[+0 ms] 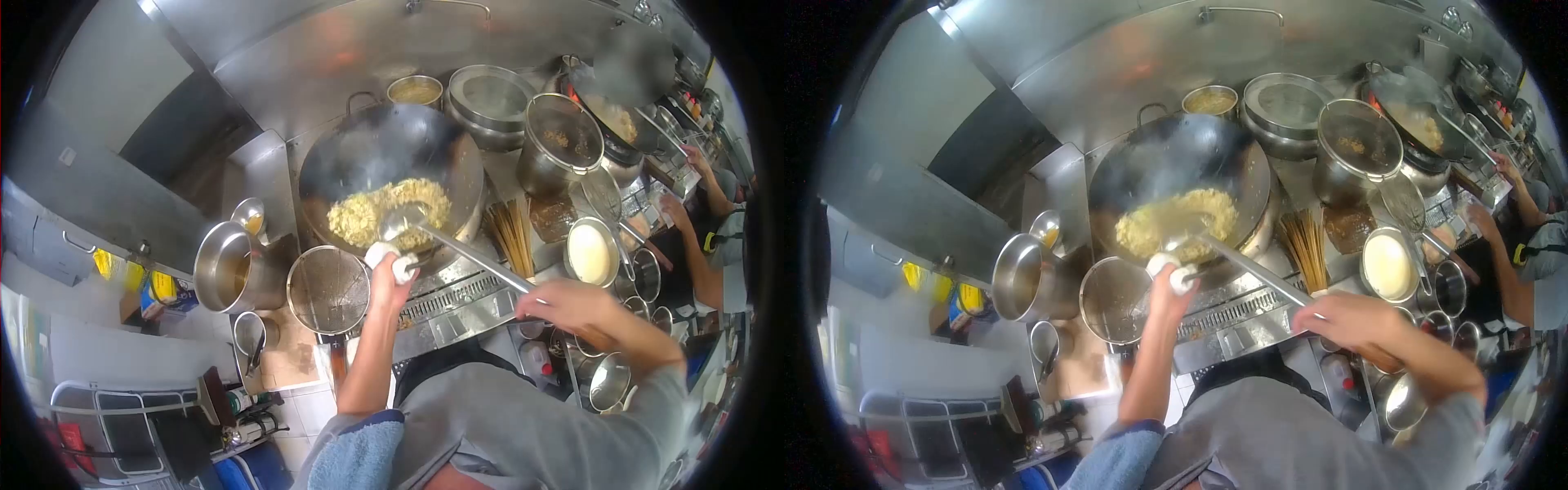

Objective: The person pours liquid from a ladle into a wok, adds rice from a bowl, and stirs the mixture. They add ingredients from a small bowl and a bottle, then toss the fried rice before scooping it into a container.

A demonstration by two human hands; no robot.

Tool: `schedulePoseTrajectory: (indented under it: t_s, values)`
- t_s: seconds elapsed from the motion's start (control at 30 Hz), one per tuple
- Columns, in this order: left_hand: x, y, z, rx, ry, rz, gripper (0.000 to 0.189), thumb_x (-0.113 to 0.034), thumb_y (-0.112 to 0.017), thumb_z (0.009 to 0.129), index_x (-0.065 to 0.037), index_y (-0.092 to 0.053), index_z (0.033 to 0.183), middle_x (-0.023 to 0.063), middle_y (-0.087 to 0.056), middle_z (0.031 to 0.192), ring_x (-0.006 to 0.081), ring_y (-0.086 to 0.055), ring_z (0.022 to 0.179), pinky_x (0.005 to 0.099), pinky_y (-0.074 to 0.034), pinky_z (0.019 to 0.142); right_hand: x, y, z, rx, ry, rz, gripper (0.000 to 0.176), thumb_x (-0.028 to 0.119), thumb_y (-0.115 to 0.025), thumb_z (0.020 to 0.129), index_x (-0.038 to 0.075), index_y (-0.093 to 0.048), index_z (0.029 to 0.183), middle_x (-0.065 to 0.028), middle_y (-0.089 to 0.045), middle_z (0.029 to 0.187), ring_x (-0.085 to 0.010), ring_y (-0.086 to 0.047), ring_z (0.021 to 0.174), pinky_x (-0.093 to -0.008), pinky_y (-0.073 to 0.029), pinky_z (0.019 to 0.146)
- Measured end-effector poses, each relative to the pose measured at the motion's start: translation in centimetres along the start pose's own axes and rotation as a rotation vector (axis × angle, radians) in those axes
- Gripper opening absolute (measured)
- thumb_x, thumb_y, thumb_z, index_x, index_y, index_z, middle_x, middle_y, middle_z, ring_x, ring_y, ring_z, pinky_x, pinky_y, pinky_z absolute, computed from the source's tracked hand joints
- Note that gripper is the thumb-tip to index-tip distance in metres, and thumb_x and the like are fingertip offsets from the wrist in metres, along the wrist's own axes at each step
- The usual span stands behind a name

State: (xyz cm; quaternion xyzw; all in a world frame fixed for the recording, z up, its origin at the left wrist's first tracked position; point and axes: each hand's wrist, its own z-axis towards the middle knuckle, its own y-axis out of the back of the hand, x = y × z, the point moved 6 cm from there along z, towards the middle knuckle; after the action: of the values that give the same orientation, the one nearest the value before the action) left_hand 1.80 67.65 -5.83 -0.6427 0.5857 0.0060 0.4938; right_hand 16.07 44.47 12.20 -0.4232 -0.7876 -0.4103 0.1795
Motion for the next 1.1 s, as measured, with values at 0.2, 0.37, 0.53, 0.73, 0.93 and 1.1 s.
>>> schedulePoseTrajectory:
  t_s: [0.2, 0.37, 0.53, 0.73, 0.93, 1.1]
  values:
    - [4.7, 1.1, -5.2, 0.046, -0.033, -0.011, 0.033, -0.009, -0.048, 0.084, -0.010, -0.044, 0.117, 0.0109, -0.057, 0.097, 0.0220, -0.061, 0.081, 0.0344, -0.053, 0.066, 1.1, -2.7, 5.7, -0.566, 0.352, -0.060, 0.018, 0.015, -0.053, 0.088, 0.010, -0.063, 0.102, -0.0163, -0.057, 0.081, -0.0322, -0.059, 0.075, -0.0368, -0.047, 0.067]
    - [-1.1, -1.6, -3.0, -0.102, 0.011, 0.012, 0.015, -0.011, -0.048, 0.086, -0.008, -0.050, 0.101, 0.0081, -0.060, 0.088, 0.0203, -0.061, 0.070, 0.0351, -0.050, 0.052, 0.3, -3.8, -0.6, -0.197, 0.034, 0.244, 0.019, 0.018, -0.051, 0.091, 0.008, -0.063, 0.101, -0.0087, -0.059, 0.071, -0.0185, -0.057, 0.054, -0.0308, -0.046, 0.051]
    - [0.0, -0.2, -3.4, 0.063, 0.067, 0.033, 0.023, -0.014, -0.046, 0.089, -0.012, -0.046, 0.112, 0.0097, -0.059, 0.096, 0.0231, -0.061, 0.075, 0.0359, -0.050, 0.057, -2.3, -3.2, -1.9, -0.017, -0.126, 0.275, 0.022, 0.025, -0.046, 0.095, 0.009, -0.060, 0.099, -0.0034, -0.053, 0.056, -0.0112, -0.051, 0.041, -0.0267, -0.042, 0.042]
    - [4.5, 2.5, -4.9, 0.002, -0.037, 0.018, 0.026, -0.003, -0.048, 0.084, -0.008, -0.048, 0.109, 0.0053, -0.058, 0.092, 0.0223, -0.061, 0.081, 0.0408, -0.052, 0.072, 0.4, -3.5, 2.8, -0.219, 0.115, 0.194, 0.019, 0.027, -0.048, 0.094, 0.010, -0.057, 0.096, -0.0036, -0.054, 0.060, -0.0125, -0.054, 0.048, -0.0313, -0.046, 0.048]
    - [1.1, 0.3, -2.0, -0.026, 0.121, -0.033, 0.023, -0.008, -0.048, 0.089, -0.012, -0.045, 0.111, 0.0065, -0.059, 0.090, 0.0223, -0.061, 0.085, 0.0366, -0.053, 0.059, -2.4, -4.4, 5.2, -0.298, 0.157, 0.318, 0.015, 0.019, -0.047, 0.092, 0.007, -0.056, 0.091, -0.0004, -0.053, 0.060, -0.0091, -0.055, 0.051, -0.0274, -0.044, 0.047]
    - [1.5, 0.7, -6.6, 0.064, 0.017, 0.054, 0.029, -0.014, -0.047, 0.089, -0.012, -0.044, 0.118, 0.0106, -0.060, 0.094, 0.0254, -0.061, 0.073, 0.0399, -0.051, 0.053, -1.9, -1.9, 0.3, -0.027, 0.023, 0.253, 0.016, 0.021, -0.045, 0.094, 0.008, -0.054, 0.094, -0.0011, -0.052, 0.059, -0.0117, -0.049, 0.039, -0.0267, -0.040, 0.036]
